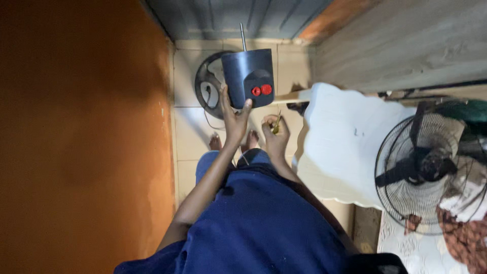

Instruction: The person uses a screwdriver to remove screws from the back casing of a standing fan. They detach the casing and set it aside, then proceed to remove the rear fan guard, exposing the internal motor and wiring.

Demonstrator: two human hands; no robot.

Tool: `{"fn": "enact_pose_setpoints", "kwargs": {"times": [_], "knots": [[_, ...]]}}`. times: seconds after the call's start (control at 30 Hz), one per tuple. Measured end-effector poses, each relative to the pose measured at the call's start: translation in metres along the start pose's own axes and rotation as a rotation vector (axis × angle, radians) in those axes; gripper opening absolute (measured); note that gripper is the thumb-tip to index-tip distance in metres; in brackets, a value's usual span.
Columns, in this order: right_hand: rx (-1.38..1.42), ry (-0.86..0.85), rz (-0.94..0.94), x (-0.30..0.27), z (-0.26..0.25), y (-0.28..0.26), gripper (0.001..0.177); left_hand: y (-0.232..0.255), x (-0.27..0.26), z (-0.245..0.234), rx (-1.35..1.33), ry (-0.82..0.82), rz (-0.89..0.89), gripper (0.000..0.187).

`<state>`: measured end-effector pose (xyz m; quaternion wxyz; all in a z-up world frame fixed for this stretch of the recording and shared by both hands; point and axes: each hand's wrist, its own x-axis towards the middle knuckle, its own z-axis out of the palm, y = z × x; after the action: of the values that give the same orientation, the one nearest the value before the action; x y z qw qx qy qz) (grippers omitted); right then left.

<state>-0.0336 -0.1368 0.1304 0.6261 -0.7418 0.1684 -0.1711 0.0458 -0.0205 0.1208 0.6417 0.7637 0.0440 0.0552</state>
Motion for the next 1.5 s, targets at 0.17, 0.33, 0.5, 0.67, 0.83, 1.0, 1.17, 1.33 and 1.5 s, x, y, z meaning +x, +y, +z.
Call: {"fn": "enact_pose_setpoints", "kwargs": {"times": [0.17, 0.33, 0.5, 0.67, 0.83, 1.0, 1.17, 1.33, 1.5], "knots": [[-0.544, -0.295, -0.556, 0.093, -0.006, -0.044, 0.041, 0.002, 0.023, 0.009, -0.026, -0.005, -0.015, 0.088], [-0.791, -0.695, -0.528, 0.143, 0.007, -0.067, 0.030, 0.006, 0.019, 0.010, 0.007, 0.013, -0.078, 0.091], [-0.681, -0.714, -0.490, 0.153, 0.016, -0.064, 0.029, 0.014, 0.018, 0.011, 0.030, 0.031, -0.314, 0.090], [-0.168, -0.770, -0.369, 0.171, 0.004, -0.037, 0.016, 0.005, 0.021, 0.011, 0.045, 0.095, -0.125, 0.085], [0.272, -0.443, 0.425, 0.186, -0.031, -0.007, 0.016, -0.004, 0.019, 0.013, 0.033, 0.059, -0.175, 0.086], [-0.634, -0.486, 0.108, 0.161, -0.023, -0.002, 0.069, -0.001, 0.020, 0.017, 0.067, 0.030, -0.115, 0.092], [-0.910, -0.524, 0.152, 0.154, -0.004, -0.017, 0.070, 0.014, 0.019, 0.014, 0.178, -0.028, -0.004, 0.110], [-0.927, -0.600, -0.320, 0.158, -0.010, -0.026, 0.048, 0.025, 0.019, 0.010, 0.150, -0.010, -0.032, 0.110], [-0.832, -0.825, -0.580, 0.169, -0.029, -0.041, 0.039, 0.019, 0.017, 0.006, 0.119, -0.028, -0.051, 0.111]]}}
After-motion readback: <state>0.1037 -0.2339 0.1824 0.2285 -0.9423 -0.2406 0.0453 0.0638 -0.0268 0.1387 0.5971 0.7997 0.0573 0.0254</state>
